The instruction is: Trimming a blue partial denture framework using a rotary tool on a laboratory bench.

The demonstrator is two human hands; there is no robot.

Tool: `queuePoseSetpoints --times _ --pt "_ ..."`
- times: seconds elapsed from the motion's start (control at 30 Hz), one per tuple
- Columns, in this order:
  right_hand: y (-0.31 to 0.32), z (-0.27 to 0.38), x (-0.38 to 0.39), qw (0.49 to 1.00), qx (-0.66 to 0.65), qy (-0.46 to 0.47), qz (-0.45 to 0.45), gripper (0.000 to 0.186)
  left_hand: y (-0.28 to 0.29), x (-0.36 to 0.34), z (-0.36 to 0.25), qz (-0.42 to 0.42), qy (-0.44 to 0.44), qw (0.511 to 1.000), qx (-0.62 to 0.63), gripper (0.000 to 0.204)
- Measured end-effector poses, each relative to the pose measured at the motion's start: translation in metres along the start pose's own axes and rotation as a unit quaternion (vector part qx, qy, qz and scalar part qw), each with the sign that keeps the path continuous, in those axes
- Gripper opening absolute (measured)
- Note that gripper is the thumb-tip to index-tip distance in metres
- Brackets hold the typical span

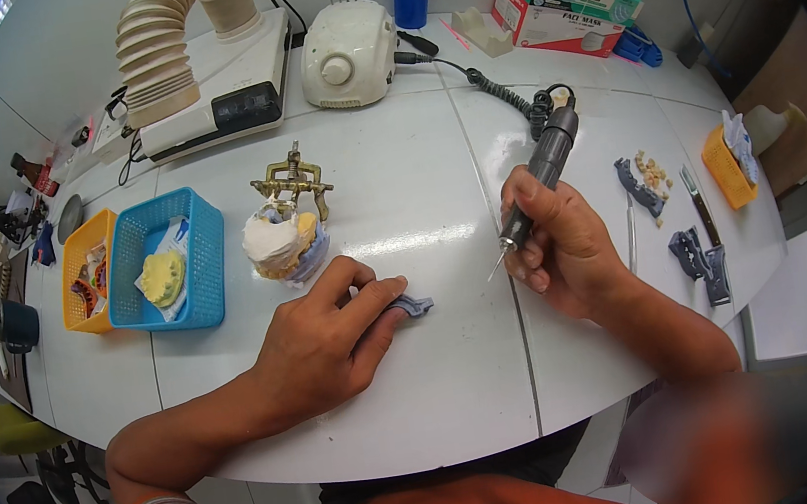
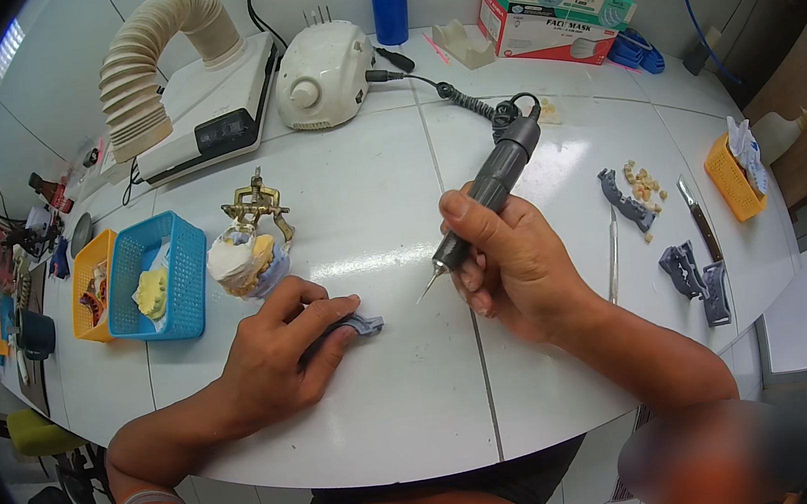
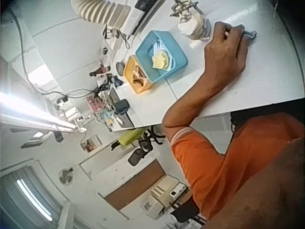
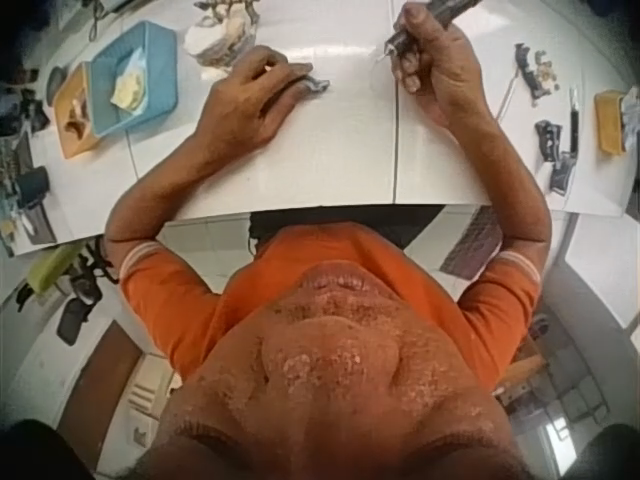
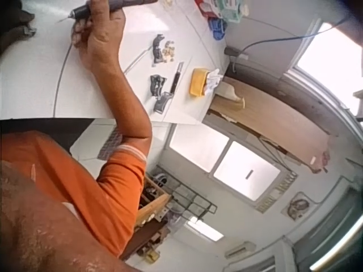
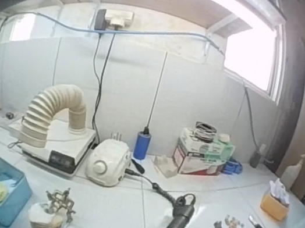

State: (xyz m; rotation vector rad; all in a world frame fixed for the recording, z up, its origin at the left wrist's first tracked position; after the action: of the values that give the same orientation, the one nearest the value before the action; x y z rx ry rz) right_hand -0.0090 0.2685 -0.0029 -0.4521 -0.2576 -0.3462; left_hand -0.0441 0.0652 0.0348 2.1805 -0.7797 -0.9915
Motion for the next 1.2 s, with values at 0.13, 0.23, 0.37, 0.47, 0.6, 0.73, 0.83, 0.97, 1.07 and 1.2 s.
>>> queuePoseSetpoints --times 0.13,0.23,0.37,0.47,0.6,0.73,0.83,0.97,1.07,1.2 --pt "-0.016 0.007 0.015 0.984 0.154 0.091 0.016 0.029 -0.001 -0.001 -0.002 0.013 -0.004 1.000 0.003 0.039" --pt "-0.026 -0.001 0.019 0.970 0.210 0.109 0.048 0.026 -0.003 -0.001 0.000 0.032 0.004 0.999 0.009 0.039" --pt "-0.034 -0.005 0.018 0.962 0.246 0.089 0.081 0.023 -0.006 -0.001 0.003 0.039 0.003 0.998 0.046 0.034" --pt "-0.030 0.009 0.019 0.925 0.313 0.200 0.086 0.022 -0.007 -0.002 0.000 0.049 -0.002 0.997 0.054 0.034" --pt "-0.027 0.003 0.019 0.930 0.317 0.167 0.084 0.019 -0.009 -0.002 0.001 0.051 0.003 0.997 0.061 0.033" --pt "-0.035 0.006 0.022 0.925 0.295 0.226 0.085 0.015 -0.010 -0.002 0.000 0.055 -0.001 0.996 0.064 0.034" --pt "-0.036 0.008 0.025 0.924 0.276 0.252 0.085 0.016 -0.012 -0.001 0.001 0.056 0.002 0.996 0.067 0.033" --pt "-0.039 0.008 0.027 0.922 0.273 0.257 0.093 0.015 -0.012 -0.001 0.002 0.057 0.008 0.996 0.067 0.033" --pt "-0.046 0.010 0.029 0.908 0.285 0.286 0.113 0.015 -0.013 -0.001 0.003 0.055 0.010 0.996 0.073 0.033" --pt "-0.046 0.010 0.029 0.901 0.296 0.298 0.106 0.015 -0.013 -0.001 0.003 0.052 0.010 0.996 0.076 0.034"
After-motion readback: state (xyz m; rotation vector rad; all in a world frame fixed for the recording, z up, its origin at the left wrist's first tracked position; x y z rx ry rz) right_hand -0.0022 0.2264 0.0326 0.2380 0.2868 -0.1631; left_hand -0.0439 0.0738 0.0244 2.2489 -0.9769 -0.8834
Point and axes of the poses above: each hand's wrist, its own x-axis away from the middle knuckle, its own y-axis out of the back of the hand, z = x × y, the point moved 10 cm from there along -x, towards the middle knuckle, and after that the axes turned 11 degrees about -z, right-handed, at the moved point
